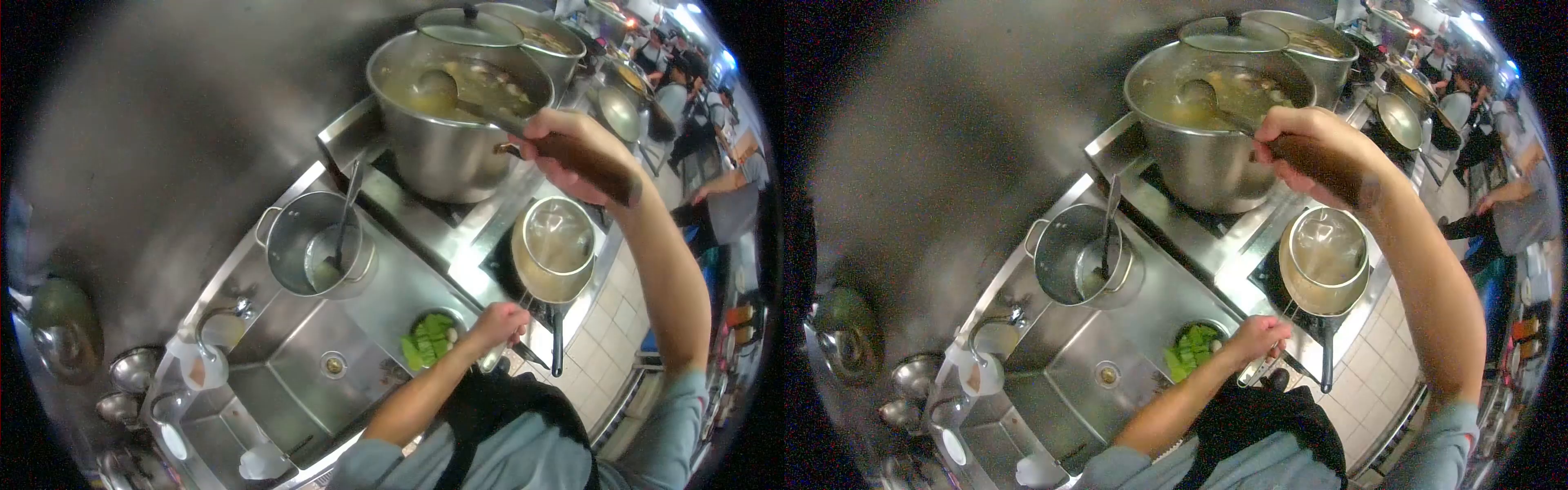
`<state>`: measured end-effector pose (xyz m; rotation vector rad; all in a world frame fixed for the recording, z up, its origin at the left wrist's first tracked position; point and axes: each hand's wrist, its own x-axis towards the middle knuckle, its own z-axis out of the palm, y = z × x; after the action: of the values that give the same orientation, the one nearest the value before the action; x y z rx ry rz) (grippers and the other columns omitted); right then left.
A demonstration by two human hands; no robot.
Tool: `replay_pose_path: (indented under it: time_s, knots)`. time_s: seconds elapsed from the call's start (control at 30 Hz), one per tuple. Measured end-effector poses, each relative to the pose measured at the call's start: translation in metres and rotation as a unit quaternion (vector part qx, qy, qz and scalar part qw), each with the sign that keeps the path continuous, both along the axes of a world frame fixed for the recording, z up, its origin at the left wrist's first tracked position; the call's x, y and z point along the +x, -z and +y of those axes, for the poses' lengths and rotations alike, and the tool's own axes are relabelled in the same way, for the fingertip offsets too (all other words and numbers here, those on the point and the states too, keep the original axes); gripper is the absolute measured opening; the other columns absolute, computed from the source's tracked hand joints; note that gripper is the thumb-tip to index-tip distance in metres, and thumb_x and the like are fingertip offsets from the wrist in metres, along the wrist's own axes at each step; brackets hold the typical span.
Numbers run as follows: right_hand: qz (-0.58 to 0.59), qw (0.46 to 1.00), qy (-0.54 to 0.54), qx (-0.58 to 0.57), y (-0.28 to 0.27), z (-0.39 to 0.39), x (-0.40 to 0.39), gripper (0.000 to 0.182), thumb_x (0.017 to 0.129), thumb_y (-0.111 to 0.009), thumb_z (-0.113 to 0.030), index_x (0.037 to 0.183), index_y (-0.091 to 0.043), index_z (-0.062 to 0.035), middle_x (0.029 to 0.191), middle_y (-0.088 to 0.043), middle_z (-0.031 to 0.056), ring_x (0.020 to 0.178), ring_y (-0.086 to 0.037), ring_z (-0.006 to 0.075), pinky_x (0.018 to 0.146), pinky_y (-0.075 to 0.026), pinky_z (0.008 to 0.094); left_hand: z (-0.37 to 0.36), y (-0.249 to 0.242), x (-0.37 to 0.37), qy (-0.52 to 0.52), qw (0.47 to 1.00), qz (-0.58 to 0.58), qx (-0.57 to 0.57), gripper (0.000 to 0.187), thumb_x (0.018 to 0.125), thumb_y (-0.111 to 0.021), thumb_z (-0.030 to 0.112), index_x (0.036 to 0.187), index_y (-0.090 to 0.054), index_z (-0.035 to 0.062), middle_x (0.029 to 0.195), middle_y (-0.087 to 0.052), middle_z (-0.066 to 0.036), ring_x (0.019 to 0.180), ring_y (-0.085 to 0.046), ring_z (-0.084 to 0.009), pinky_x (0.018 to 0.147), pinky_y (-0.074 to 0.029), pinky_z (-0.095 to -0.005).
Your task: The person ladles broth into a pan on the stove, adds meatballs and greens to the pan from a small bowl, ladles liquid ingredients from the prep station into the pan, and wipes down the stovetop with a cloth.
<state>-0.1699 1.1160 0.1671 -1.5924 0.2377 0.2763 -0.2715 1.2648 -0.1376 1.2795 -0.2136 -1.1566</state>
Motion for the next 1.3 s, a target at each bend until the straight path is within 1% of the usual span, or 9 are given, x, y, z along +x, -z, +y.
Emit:
replay_pose_path:
  time_s: [0.07,0.17,0.43,0.53,0.63,0.77,1.0,1.13,1.3]
  knots:
    - [0.029,0.971,0.02,0.235,0.014,-0.001,0.007,0.028,0.086,-0.062,-0.023,0.087,-0.053,0.0037,0.074,-0.061,0.0083,0.049,-0.051,0.0055,0.03,-0.038,0.0165,0.002,-0.004,0.001,0.001,1.0,0.009,0.004,0.024,0.092,-0.061,0.023,0.083,-0.063,0.0012,0.072,-0.062,-0.005,0.055,-0.056,-0.0113,0.047,-0.046,-0.0274]
    - [0.053,0.924,0.029,0.377,0.011,-0.008,0.008,0.027,0.088,-0.062,-0.018,0.093,-0.054,0.0066,0.076,-0.061,0.0077,0.048,-0.05,0.0044,0.031,-0.038,0.015,0.008,-0.013,0.003,0.012,1.0,-0.019,0.019,0.025,0.092,-0.061,0.024,0.083,-0.063,0.001,0.071,-0.062,-0.005,0.054,-0.056,-0.0114,0.047,-0.047,-0.0276]
    - [0.005,0.869,-0.012,0.494,-0.004,-0.026,-0.028,0.051,0.091,-0.058,-0.016,0.118,-0.04,0.0228,0.078,-0.057,0.0094,0.054,-0.052,0.0053,0.029,-0.037,0.0154,0.009,-0.012,0.0,-0.001,0.998,-0.045,0.036,0.023,0.091,-0.062,0.023,0.086,-0.064,0.0008,0.071,-0.062,-0.005,0.055,-0.058,-0.0116,0.048,-0.047,-0.0271]
    - [-0.006,0.819,-0.009,0.573,-0.014,-0.038,-0.048,0.061,0.097,-0.051,-0.017,0.13,-0.022,0.0252,0.084,-0.053,0.0116,0.054,-0.054,0.0114,0.028,-0.04,0.0192,0.005,-0.019,-0.004,-0.003,0.998,-0.035,0.055,0.022,0.091,-0.062,0.023,0.087,-0.065,0.0012,0.072,-0.062,-0.004,0.054,-0.057,-0.0114,0.048,-0.047,-0.0267]
    - [-0.053,0.802,-0.084,0.589,-0.017,-0.054,-0.074,0.064,0.103,-0.037,-0.019,0.139,-0.003,0.0221,0.091,-0.052,0.0163,0.065,-0.06,0.0173,0.039,-0.048,0.0223,0.002,-0.021,-0.008,-0.002,0.999,-0.034,0.038,0.022,0.092,-0.062,0.023,0.088,-0.065,0.0019,0.071,-0.062,-0.003,0.055,-0.057,-0.0109,0.047,-0.046,-0.0261]
    - [-0.057,0.803,-0.042,0.592,-0.032,-0.073,-0.111,0.063,0.1,-0.042,-0.022,0.135,-0.014,0.0231,0.087,-0.052,0.0145,0.054,-0.058,0.0167,0.03,-0.043,0.0225,-0.006,-0.034,-0.012,0.005,0.998,-0.012,0.055,0.021,0.092,-0.063,0.023,0.089,-0.064,0.0023,0.071,-0.061,-0.003,0.056,-0.057,-0.0103,0.046,-0.045,-0.0257]
    - [-0.086,0.834,-0.054,0.543,-0.047,-0.113,-0.2,0.066,0.102,-0.032,-0.016,0.143,0.009,0.0149,0.086,-0.058,0.0175,0.061,-0.067,0.022,0.04,-0.057,0.025,-0.026,-0.02,-0.023,-0.023,0.997,0.001,0.076,0.018,0.092,-0.065,0.021,0.093,-0.067,0.0026,0.071,-0.063,-0.002,0.059,-0.057,-0.0099,0.05,-0.047,-0.0251]
    - [-0.063,0.83,0.02,0.554,-0.035,-0.126,-0.25,0.068,0.098,-0.035,-0.017,0.142,0.005,0.0167,0.085,-0.058,0.0187,0.056,-0.066,0.0254,0.041,-0.058,0.0298,-0.039,-0.02,-0.03,-0.051,0.996,0.015,0.075,0.016,0.091,-0.065,0.018,0.087,-0.064,0.0026,0.07,-0.06,-0.003,0.056,-0.054,-0.0095,0.046,-0.043,-0.0245]
    - [-0.04,0.851,0.139,0.505,0.016,-0.135,-0.295,0.06,0.092,-0.038,-0.015,0.137,-0.021,0.0205,0.076,-0.057,0.0132,0.038,-0.055,0.0166,0.03,-0.048,0.0251,-0.045,-0.011,-0.033,-0.054,0.996,0.017,0.068,0.017,0.092,-0.065,0.019,0.087,-0.064,0.0032,0.07,-0.059,-0.002,0.056,-0.054,-0.0095,0.047,-0.043,-0.0244]
